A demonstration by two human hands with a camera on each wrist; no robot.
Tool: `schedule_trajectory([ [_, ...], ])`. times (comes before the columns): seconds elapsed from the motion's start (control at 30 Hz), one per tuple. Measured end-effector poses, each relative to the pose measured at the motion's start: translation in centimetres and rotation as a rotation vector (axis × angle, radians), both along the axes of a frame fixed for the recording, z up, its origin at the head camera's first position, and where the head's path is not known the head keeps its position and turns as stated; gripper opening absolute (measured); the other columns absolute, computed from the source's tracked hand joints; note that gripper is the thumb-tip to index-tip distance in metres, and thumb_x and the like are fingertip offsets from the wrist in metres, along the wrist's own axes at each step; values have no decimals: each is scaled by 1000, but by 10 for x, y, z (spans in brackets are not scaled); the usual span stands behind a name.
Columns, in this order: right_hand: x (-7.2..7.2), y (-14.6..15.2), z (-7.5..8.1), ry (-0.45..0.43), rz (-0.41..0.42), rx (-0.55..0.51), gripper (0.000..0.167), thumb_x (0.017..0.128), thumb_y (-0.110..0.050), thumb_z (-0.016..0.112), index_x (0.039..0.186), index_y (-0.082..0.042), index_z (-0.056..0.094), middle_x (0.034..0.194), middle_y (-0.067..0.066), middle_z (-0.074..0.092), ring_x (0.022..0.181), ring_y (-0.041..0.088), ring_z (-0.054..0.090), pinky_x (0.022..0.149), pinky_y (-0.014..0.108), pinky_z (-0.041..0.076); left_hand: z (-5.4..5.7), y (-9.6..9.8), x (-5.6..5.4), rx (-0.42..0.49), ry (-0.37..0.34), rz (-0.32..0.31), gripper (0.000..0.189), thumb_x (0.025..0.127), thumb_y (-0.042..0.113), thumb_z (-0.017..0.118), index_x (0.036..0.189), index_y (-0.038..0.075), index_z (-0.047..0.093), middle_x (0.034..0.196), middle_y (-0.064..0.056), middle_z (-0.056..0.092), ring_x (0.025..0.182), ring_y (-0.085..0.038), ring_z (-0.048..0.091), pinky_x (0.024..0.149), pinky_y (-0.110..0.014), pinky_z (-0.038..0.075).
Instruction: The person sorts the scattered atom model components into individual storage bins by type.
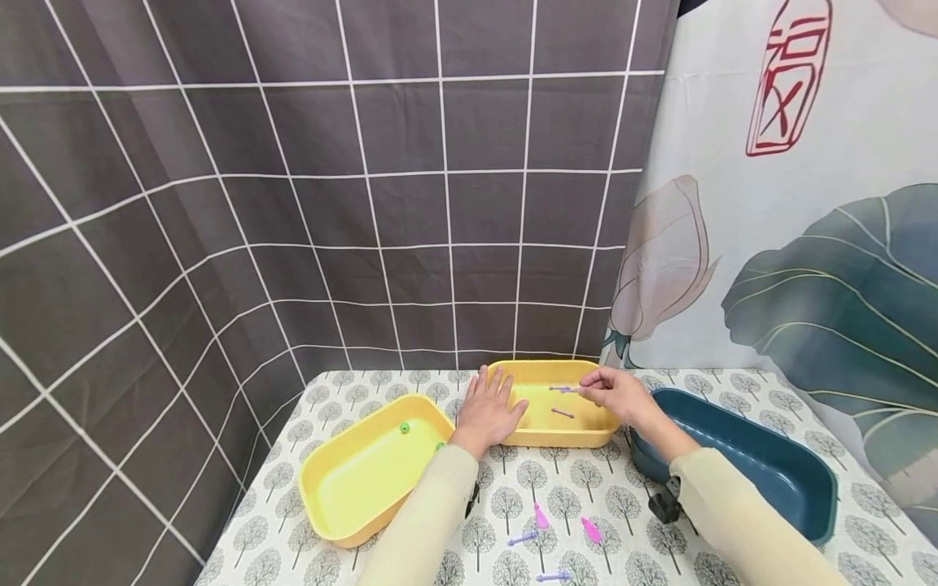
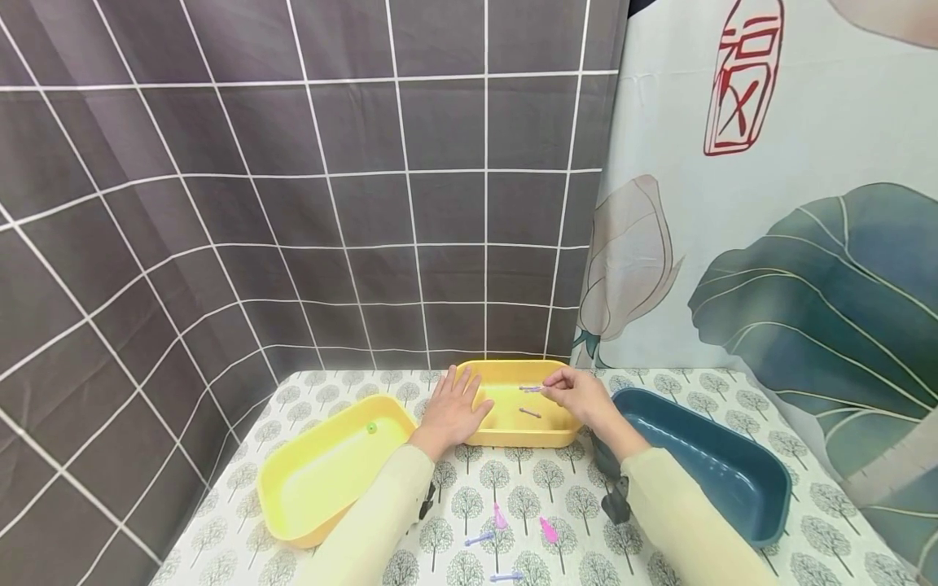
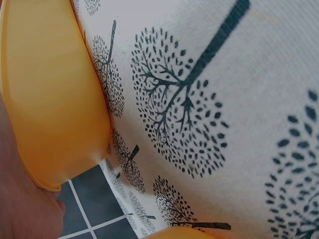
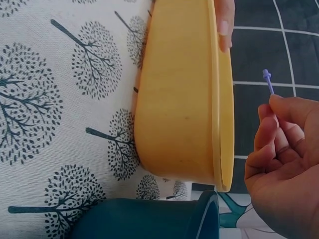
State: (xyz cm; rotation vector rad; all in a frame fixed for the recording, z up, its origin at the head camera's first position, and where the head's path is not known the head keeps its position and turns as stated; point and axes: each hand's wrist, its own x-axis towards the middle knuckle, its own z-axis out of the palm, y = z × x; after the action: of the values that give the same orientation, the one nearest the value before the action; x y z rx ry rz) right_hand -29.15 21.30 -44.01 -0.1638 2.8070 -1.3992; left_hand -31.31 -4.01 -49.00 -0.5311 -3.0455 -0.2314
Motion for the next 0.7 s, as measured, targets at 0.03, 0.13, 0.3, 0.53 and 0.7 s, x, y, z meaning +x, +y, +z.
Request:
schedule_trajectory([
  [0.03,-1,1,0,-1,-7,3,18,93,-18,73,103,-3,70,88,3,71,75,15,61,68,28,50,1,0,0,5,-1,-1,68,106,56,25,161,16,28,170,-6,16,157,-35,7,127,-47,7],
  [0.13,-4,1,-1,-16,-31,-7,18,94,-18,73,103,-4,70,90,4,71,77,17,62,70,28,50,1,0,1,3,-5,0,68,107,56,24,162,16,26,170,-5,14,157,-34,6,127,-46,6],
  [0.3,-9,0,-2,-21,-50,-9,18,94,-18,72,104,-3,70,91,5,72,80,18,62,72,31,52,2,0,1,2,-4,2,68,107,57,23,162,16,26,170,-5,14,157,-34,6,127,-46,6],
  [0.53,-15,1,-5,-18,-78,4,17,95,-17,71,104,-4,69,94,5,70,82,19,61,70,30,51,1,0,0,32,-4,0,67,107,54,29,161,15,30,170,-6,17,157,-34,7,127,-48,8],
  [0.7,-18,2,-6,-25,-96,3,17,95,-17,71,105,-3,69,96,8,71,83,20,62,72,32,52,0,0,0,24,0,-2,68,106,56,27,161,15,29,170,-6,16,157,-35,7,127,-48,8],
])
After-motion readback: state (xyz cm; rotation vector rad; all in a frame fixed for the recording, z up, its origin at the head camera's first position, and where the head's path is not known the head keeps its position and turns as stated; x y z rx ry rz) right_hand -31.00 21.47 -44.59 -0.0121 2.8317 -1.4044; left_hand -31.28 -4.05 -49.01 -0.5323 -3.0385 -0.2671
